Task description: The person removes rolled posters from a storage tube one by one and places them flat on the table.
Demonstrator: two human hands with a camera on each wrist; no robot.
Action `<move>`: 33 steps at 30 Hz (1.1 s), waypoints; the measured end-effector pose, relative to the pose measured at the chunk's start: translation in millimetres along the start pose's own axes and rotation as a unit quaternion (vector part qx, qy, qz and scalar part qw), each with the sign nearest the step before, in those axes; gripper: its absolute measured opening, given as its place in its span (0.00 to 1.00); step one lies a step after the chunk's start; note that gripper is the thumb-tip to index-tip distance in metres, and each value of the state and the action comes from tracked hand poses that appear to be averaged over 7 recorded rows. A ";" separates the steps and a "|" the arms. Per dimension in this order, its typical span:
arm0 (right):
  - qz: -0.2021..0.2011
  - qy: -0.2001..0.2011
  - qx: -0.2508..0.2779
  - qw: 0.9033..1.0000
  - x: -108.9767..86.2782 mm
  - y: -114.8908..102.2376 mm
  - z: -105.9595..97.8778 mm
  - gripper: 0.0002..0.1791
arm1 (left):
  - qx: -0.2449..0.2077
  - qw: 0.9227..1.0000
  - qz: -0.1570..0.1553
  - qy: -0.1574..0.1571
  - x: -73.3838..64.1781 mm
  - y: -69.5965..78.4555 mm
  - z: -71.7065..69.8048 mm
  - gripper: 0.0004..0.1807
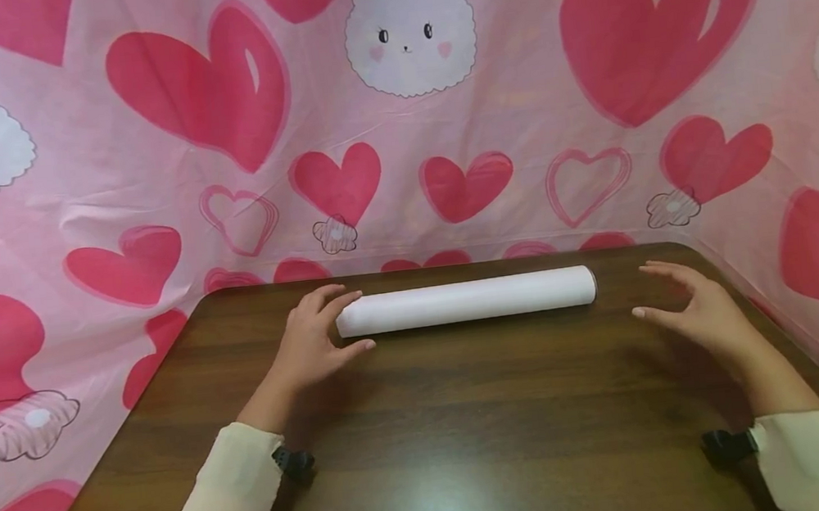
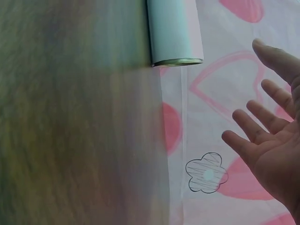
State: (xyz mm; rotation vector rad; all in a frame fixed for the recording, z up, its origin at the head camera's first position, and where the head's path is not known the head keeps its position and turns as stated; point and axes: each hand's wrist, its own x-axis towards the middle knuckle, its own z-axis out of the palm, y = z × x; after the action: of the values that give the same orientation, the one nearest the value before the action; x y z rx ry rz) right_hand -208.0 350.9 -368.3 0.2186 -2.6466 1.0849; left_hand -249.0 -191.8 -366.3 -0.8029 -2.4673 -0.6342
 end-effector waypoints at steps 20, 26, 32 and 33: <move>-0.014 -0.012 0.162 0.987 12.0 25.1 6.8 0.39 | -0.153 0.986 0.051 -0.039 69.0 24.2 62.8 0.33; -0.031 -0.025 0.305 0.951 17.7 34.2 12.7 0.37 | -0.172 0.983 0.030 -0.054 86.2 28.6 79.4 0.32; -0.058 -0.046 0.414 0.907 21.6 42.1 18.1 0.35 | -0.190 0.977 0.009 -0.101 101.0 31.4 93.0 0.33; -0.056 -0.048 0.417 0.906 21.9 43.0 19.0 0.35 | -0.189 0.976 0.004 -0.111 103.3 31.9 95.1 0.33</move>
State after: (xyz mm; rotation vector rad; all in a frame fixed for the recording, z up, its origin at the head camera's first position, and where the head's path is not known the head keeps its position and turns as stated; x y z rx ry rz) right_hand -242.8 367.1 -403.1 0.5853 -2.0297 2.1362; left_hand -330.1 -73.2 -374.8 -1.0770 -2.5740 -1.0860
